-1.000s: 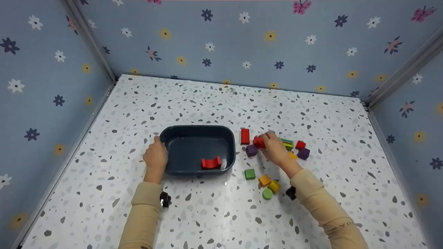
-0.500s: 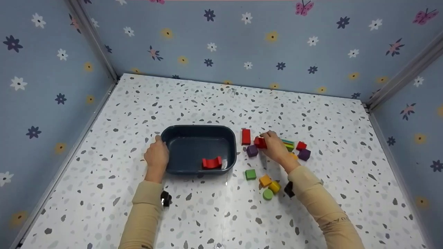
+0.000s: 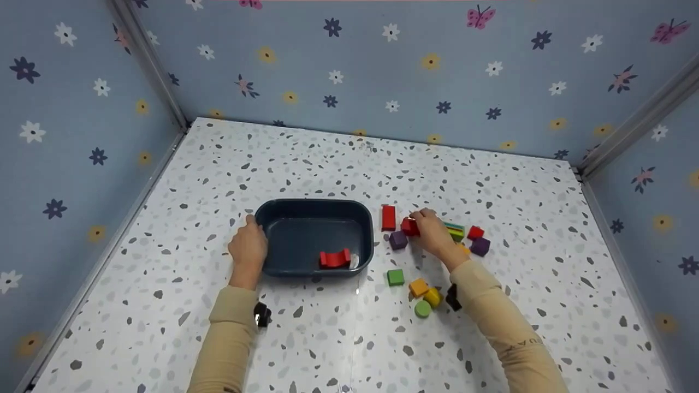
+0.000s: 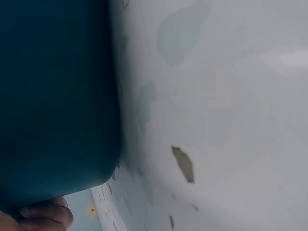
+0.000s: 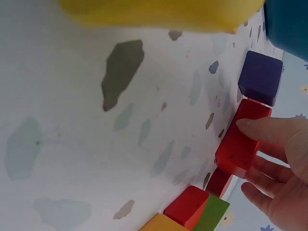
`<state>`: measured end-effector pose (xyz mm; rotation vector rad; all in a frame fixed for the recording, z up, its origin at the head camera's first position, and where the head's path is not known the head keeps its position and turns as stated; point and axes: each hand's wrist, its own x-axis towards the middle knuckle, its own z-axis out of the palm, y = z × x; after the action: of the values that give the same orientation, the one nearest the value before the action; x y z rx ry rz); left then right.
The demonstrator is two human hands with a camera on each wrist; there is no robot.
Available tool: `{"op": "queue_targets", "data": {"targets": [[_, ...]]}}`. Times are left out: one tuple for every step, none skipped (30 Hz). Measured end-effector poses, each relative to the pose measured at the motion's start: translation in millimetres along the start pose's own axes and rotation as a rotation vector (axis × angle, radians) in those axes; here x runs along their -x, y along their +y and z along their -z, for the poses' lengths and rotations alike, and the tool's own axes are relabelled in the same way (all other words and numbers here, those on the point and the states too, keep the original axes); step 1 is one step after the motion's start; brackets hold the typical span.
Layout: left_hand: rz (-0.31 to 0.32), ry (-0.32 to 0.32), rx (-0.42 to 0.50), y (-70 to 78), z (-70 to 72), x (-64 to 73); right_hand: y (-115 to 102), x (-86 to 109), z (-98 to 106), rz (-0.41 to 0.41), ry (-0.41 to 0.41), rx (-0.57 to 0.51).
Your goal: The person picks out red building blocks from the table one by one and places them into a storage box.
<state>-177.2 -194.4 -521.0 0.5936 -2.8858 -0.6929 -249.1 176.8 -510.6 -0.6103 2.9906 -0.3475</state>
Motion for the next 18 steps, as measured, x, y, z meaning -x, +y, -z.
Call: {"op": "queue_targets", "data": {"targets": [[-0.002,0.001,0.000,-0.1,0.0,0.4,0.2,-0.4,-0.4,0.001,-0.006,0.006],[-0.004,0.001,0.000,-0.1,0.1,0.9,0.4,-0.9,-0.8,-0.001,-0.014,0.010],[-0.005,0.002,0.000,-0.3,-0.2,1.1,0.5,-1.4,-1.1,-0.004,-0.025,0.014],[-0.005,0.003,0.000,-0.4,-0.5,1.3,0.6,-1.7,-1.4,-0.014,-0.041,0.013],[-0.004,0.005,0.002,-0.3,-0.8,1.4,0.9,-2.0,-1.6,-0.022,-0.058,0.011],[-0.005,0.006,0.001,-0.5,-1.1,1.4,1.3,-2.5,-1.9,-0.030,-0.072,0.007],[-0.006,0.006,0.001,-0.6,-1.4,1.3,1.7,-2.9,-2.2,-0.035,-0.085,0.005],[-0.005,0.007,0.001,-0.4,-1.4,1.3,2.0,-3.2,-2.4,-0.041,-0.095,0.001],[-0.004,0.006,0.001,-0.5,-1.6,1.1,2.5,-3.5,-2.7,-0.043,-0.101,-0.004],[-0.003,0.006,0.001,-0.5,-1.7,0.9,3.1,-3.7,-3.0,-0.042,-0.104,-0.007],[-0.002,0.004,0.001,-0.4,-1.4,0.9,3.5,-3.9,-3.2,-0.041,-0.104,-0.012],[-0.001,0.004,0.001,-0.4,-1.3,0.8,4.0,-4.1,-3.4,-0.036,-0.101,-0.015],[0.001,0.004,0.002,-0.5,-1.3,0.7,4.4,-4.1,-3.4,-0.031,-0.099,-0.019],[0.001,0.004,0.004,-0.6,-1.2,0.8,4.6,-4.1,-3.4,-0.031,-0.096,-0.022],[0.001,0.006,0.005,-0.8,-1.2,0.7,4.8,-4.2,-3.4,-0.027,-0.094,-0.023],[0.000,0.008,0.008,-0.9,-1.3,0.7,5.0,-4.2,-3.2,-0.023,-0.093,-0.025],[-0.001,0.010,0.010,-1.0,-1.4,0.8,4.9,-4.2,-3.1,-0.024,-0.092,-0.029],[-0.001,0.011,0.011,-1.2,-1.6,0.8,5.0,-4.3,-2.9,-0.023,-0.092,-0.032]]}}
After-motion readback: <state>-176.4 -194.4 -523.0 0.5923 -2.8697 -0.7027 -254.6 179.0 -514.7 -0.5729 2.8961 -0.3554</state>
